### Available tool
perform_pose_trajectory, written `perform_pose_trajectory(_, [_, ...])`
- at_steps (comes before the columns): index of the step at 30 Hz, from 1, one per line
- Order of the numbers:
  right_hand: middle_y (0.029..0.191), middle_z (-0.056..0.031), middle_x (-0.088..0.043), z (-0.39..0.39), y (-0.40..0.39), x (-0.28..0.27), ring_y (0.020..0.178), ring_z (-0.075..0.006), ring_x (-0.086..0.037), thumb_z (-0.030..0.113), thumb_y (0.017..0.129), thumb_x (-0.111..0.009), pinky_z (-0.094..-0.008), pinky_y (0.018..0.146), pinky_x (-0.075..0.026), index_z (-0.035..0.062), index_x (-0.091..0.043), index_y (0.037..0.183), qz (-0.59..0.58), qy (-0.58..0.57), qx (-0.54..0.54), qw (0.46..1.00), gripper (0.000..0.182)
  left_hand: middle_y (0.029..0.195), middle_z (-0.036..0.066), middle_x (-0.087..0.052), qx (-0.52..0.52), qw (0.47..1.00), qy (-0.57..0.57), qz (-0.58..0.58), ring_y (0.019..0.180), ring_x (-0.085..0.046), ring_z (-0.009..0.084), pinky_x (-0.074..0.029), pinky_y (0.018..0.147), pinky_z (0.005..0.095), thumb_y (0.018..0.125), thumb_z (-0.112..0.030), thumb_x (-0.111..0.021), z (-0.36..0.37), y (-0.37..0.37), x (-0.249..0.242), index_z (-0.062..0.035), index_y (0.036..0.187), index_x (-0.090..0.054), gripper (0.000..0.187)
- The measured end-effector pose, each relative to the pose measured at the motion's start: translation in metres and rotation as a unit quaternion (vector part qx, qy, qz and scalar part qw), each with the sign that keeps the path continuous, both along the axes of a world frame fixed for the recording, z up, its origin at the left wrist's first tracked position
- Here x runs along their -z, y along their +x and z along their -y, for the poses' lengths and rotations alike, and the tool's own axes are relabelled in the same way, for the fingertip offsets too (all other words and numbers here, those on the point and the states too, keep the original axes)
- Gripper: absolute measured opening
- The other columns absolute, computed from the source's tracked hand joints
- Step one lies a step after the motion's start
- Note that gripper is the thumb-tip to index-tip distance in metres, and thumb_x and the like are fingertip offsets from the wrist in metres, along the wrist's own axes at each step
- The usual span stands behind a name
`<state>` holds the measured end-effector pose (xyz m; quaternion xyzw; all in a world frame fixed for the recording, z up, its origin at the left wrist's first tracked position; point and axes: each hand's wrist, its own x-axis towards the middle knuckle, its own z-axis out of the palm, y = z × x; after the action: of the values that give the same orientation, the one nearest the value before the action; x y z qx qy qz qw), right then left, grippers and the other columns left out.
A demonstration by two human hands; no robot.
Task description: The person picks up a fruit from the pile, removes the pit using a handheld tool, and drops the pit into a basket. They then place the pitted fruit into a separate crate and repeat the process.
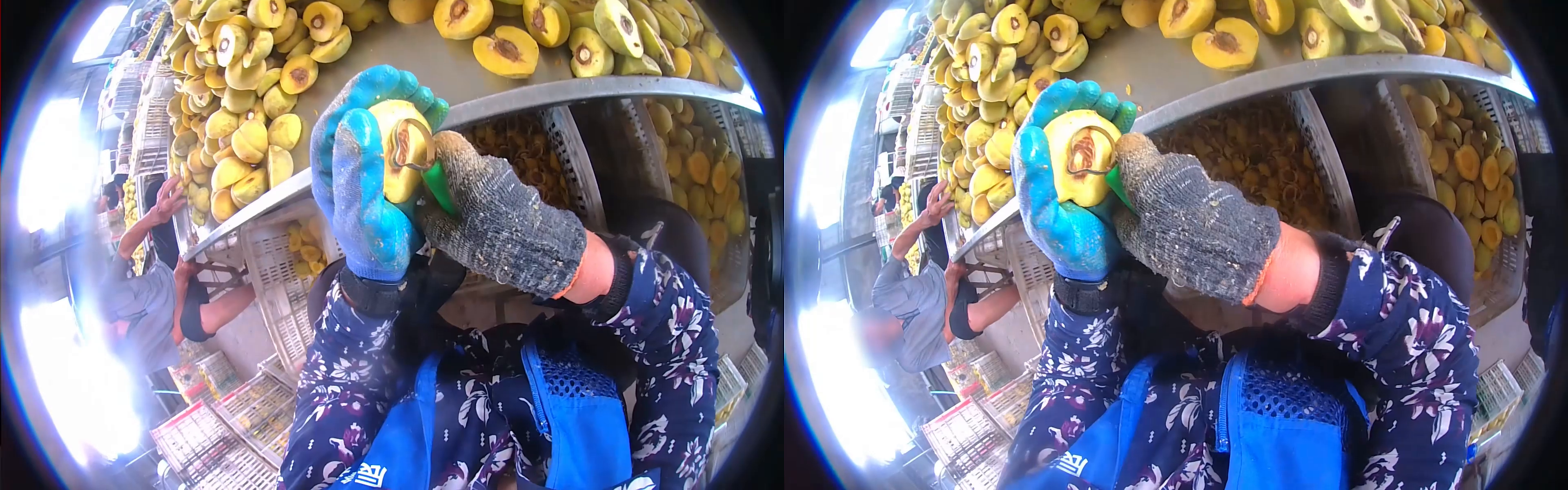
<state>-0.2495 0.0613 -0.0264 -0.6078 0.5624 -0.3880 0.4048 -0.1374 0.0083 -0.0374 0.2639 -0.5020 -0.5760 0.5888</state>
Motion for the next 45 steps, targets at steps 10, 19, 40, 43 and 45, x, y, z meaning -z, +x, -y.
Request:
perform_pose_trajectory(10, [0.082,-0.0131,-0.063,-0.008,-0.014,0.023,0.066,-0.0229,-0.065,0.014,0.082,-0.068,-0.0339,0.059,-0.052,0.0026,-0.042,0.126,0.161,0.011,-0.142,0.977,0.052,0.105,0.022,-0.06,0.03,1.0,-0.001,0.01,0.087,-0.064,0.0312,-0.055,0.076,0.0429,0.097,-0.03,-0.045,-0.001,0.005,-0.003,0.0086,0.12,-0.049,0.045])
perform_pose_trajectory(19, [0.082,-0.0095,-0.062,-0.005,-0.027,-0.002,0.063,-0.0175,-0.063,0.016,0.083,-0.067,-0.0292,0.055,-0.05,0.002,-0.044,0.123,0.331,0.23,-0.206,0.892,0.048,0.107,0.023,-0.06,0.007,0.999,-0.034,0.027,0.084,-0.064,0.031,-0.056,0.073,0.0406,0.097,-0.028,-0.049,-0.005,-0.002,0.0,0.0071,0.12,-0.05,0.042])
perform_pose_trajectory(40, [0.077,-0.0053,-0.06,-0.017,-0.035,0.004,0.052,-0.0114,-0.059,0.011,0.083,-0.068,-0.0227,0.043,-0.048,0.0009,-0.038,0.127,0.354,0.331,-0.176,0.857,0.054,0.104,0.019,-0.064,0.205,0.958,0.153,0.126,0.088,-0.065,0.0223,-0.057,0.074,0.0352,0.09,-0.019,-0.061,0.006,0.004,-0.016,0.0037,0.106,-0.059,0.028])
perform_pose_trajectory(43, [0.078,-0.005,-0.059,-0.015,-0.028,0.02,0.061,-0.0109,-0.061,0.012,0.083,-0.069,-0.0236,0.051,-0.05,0.0002,-0.043,0.122,0.384,0.195,-0.219,0.875,0.048,0.102,0.021,-0.064,0.193,0.966,0.114,0.128,0.085,-0.066,0.0256,-0.058,0.072,0.0367,0.09,-0.025,-0.06,0.005,-0.001,-0.012,0.006,0.108,-0.059,0.035])
perform_pose_trajectory(45, [0.079,-0.0046,-0.06,-0.016,-0.034,0.014,0.065,-0.011,-0.06,0.013,0.083,-0.069,-0.0245,0.056,-0.051,0.0001,-0.046,0.118,0.395,0.252,-0.217,0.856,0.044,0.098,0.023,-0.065,0.172,0.975,0.08,0.117,0.082,-0.067,0.0289,-0.059,0.07,0.0384,0.09,-0.03,-0.058,0.003,-0.003,-0.008,0.008,0.109,-0.059,0.043])
